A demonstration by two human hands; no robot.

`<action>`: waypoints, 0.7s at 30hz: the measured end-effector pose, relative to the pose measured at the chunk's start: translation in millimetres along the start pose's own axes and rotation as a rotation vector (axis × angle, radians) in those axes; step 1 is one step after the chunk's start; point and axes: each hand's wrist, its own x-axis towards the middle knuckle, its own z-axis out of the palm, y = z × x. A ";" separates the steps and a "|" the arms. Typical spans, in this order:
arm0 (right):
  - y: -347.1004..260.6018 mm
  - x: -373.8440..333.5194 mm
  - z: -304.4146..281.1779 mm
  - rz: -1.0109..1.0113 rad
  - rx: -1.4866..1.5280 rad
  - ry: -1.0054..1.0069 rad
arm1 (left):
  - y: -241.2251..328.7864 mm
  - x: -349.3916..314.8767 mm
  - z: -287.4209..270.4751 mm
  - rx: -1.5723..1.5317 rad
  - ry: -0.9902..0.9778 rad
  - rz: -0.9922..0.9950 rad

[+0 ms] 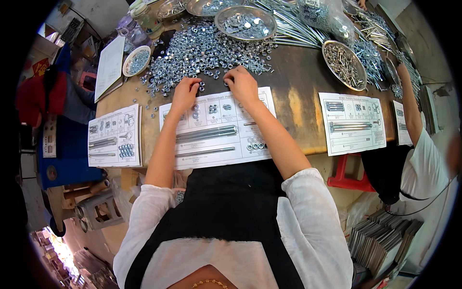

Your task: The person sorts small metal fasteners such as nuts, bolts, and washers from a large pile on a table and places them onto printed instruction sheets. The person repeatedly picks up fasteners, aligns them on the sheet, and moves the sheet aside after filling it.

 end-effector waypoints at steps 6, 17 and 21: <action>10.8 28.6 4.5 -0.160 -0.136 -0.011 | 23.6 8.0 12.2 0.254 0.015 -0.082; 15.7 13.8 -11.7 -0.228 0.043 -0.213 | 19.8 -2.3 8.9 0.240 0.006 0.055; 13.4 14.0 -9.2 -0.155 0.120 -0.206 | 21.6 -2.2 10.0 0.225 0.028 0.120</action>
